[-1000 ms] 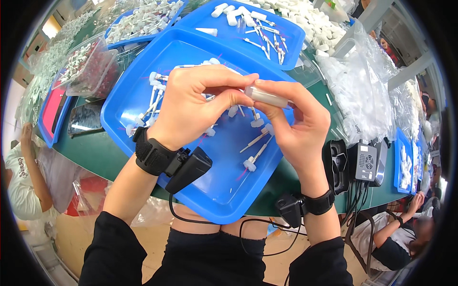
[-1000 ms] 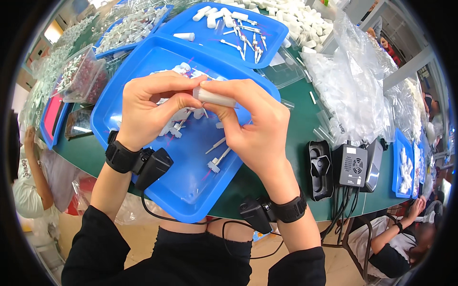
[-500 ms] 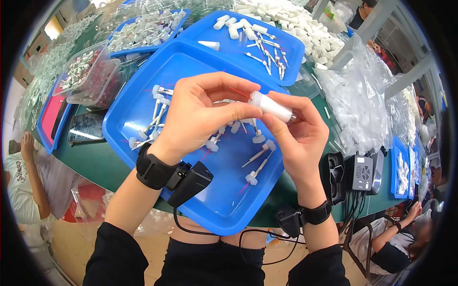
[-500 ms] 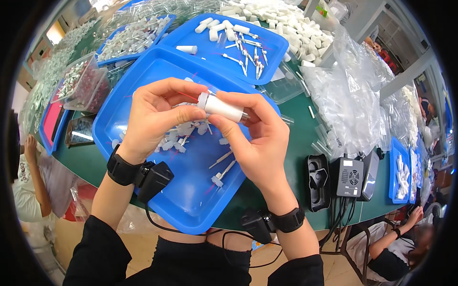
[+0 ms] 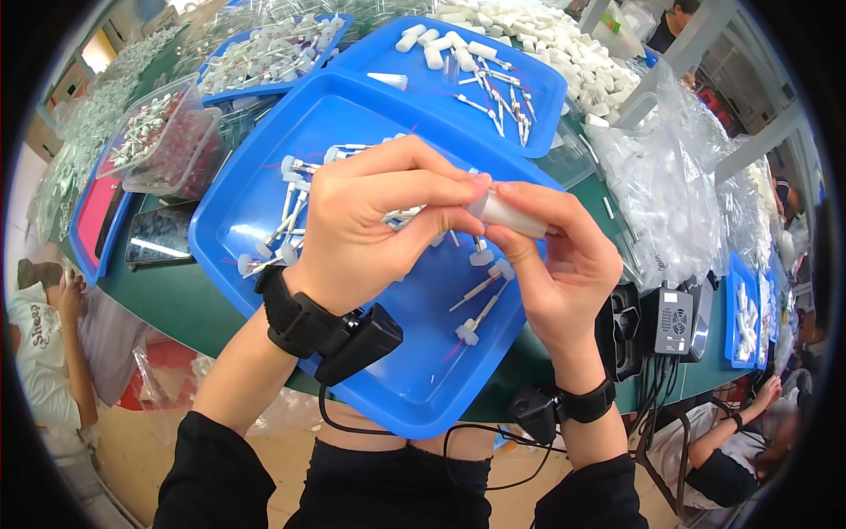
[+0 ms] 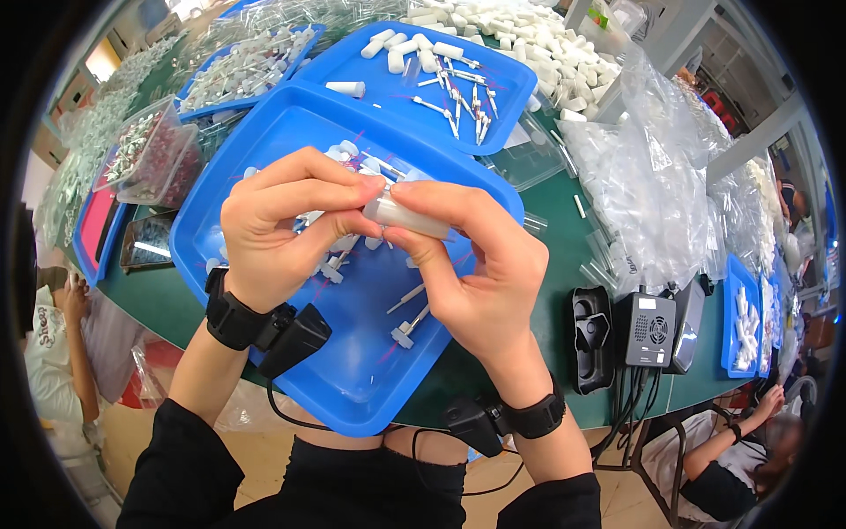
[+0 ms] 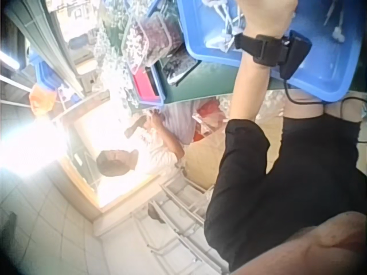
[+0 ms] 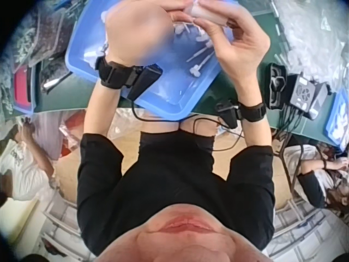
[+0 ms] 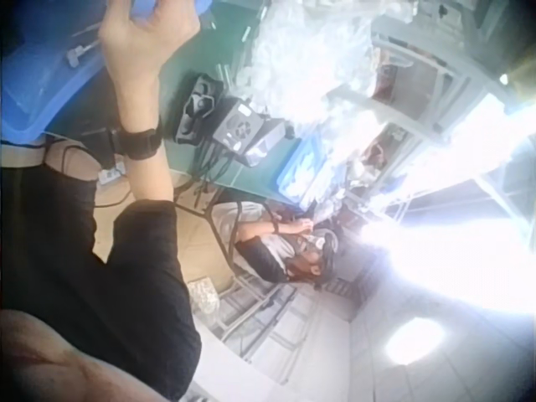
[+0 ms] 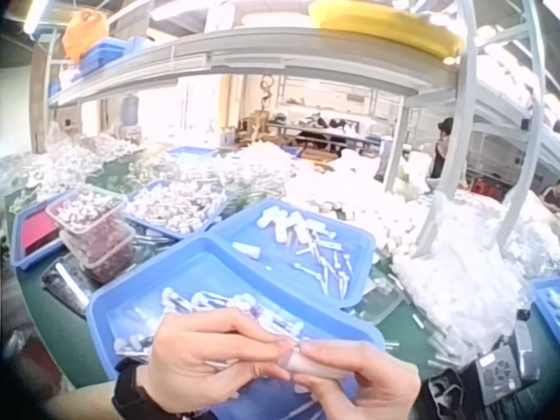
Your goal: The person assembles small white cylindrical components by inserting thin rods into them. They handle the parts one at a time, picking them from blue trays and placing the assembled units back into the trays. The person also moves trays and handles plastic bags containing parts during the process.
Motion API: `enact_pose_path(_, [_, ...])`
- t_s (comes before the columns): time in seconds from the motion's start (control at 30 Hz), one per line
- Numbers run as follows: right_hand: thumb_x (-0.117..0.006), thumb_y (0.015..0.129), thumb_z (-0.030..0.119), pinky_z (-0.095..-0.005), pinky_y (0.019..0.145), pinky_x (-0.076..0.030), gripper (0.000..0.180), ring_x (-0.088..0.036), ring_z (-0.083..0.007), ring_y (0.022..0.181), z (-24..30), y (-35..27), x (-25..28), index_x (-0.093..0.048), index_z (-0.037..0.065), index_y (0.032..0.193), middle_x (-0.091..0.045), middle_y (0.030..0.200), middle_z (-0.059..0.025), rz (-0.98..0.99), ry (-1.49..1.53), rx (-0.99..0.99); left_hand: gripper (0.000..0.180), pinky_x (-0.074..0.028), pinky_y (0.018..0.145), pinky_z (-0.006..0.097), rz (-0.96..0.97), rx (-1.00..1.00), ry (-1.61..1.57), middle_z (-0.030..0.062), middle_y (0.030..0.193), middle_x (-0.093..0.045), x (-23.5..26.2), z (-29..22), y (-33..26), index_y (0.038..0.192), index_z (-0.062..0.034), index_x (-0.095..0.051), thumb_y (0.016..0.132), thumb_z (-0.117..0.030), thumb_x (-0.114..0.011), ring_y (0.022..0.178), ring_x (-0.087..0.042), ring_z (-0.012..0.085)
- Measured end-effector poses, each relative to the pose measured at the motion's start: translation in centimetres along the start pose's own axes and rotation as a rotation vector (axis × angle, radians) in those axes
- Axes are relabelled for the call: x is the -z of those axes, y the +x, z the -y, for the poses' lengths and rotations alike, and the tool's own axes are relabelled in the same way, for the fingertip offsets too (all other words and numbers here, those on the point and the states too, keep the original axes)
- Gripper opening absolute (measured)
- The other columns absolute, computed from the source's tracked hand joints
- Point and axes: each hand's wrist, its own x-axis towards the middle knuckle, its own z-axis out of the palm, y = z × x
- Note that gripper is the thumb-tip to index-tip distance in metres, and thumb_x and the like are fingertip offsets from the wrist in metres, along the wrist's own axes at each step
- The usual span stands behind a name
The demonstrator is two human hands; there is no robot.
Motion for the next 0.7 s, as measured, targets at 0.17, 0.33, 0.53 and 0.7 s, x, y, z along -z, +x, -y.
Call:
enact_pose_path(0.17, [-0.063, 0.079, 0.006, -0.0276, 0.067, -0.048, 0.023, -0.061, -0.0142, 0.079, 0.5, 0.3, -0.2, -0.059, 0.0, 0.101, -0.064, 0.089, -0.0087, 0.112, -0.192, -0.034, 0.037, -0.053, 0.074, 0.028, 0.003, 0.081, -0.205, 0.0151, 0.094, -0.062, 0.0, 0.6, -0.1, 0.106, 0.0034, -0.059, 0.07, 0.013, -0.062, 0.09, -0.061, 0.0198])
enact_pose_path(0.33, [-0.052, 0.089, 0.03, -0.0266, 0.059, -0.044, 0.031, -0.05, -0.0157, 0.06, 0.8, 0.3, -0.4, -0.054, 0.002, 0.101, -0.057, 0.08, -0.0066, 0.054, 0.346, -0.479, 0.059, -0.05, 0.079, 0.029, -0.07, 0.194, -0.572, 0.0178, 0.099, -0.061, -0.9, 0.1, 0.5, 0.128, 0.0038, -0.039, 0.075, 0.006, -0.063, 0.093, -0.06, 0.021])
enact_pose_path(0.53, [-0.032, 0.089, 0.05, -0.0238, 0.046, -0.029, 0.049, -0.032, -0.0094, 0.046, 1.0, 1.0, 0.5, -0.033, 0.013, 0.058, -0.033, 0.05, 0.0015, 0.197, 0.887, -0.872, 0.042, -0.046, 0.081, 0.027, -0.01, 0.246, -0.403, 0.0151, 0.094, -0.064, 0.0, 0.4, 0.4, 0.122, 0.003, -0.046, 0.082, -0.006, -0.06, 0.09, -0.06, 0.0165])
enact_pose_path(0.7, [-0.037, 0.086, 0.049, -0.0249, 0.044, -0.022, 0.046, -0.021, -0.009, 0.043, -0.1, 1.0, 1.1, -0.029, 0.015, 0.056, -0.025, 0.047, 0.0029, 0.253, 1.087, -0.925, 0.032, -0.045, 0.075, 0.025, 0.023, 0.315, -0.362, 0.0122, 0.088, -0.064, 0.0, 0.4, 0.4, 0.113, 0.0026, -0.053, 0.087, -0.014, -0.056, 0.084, -0.06, 0.014])
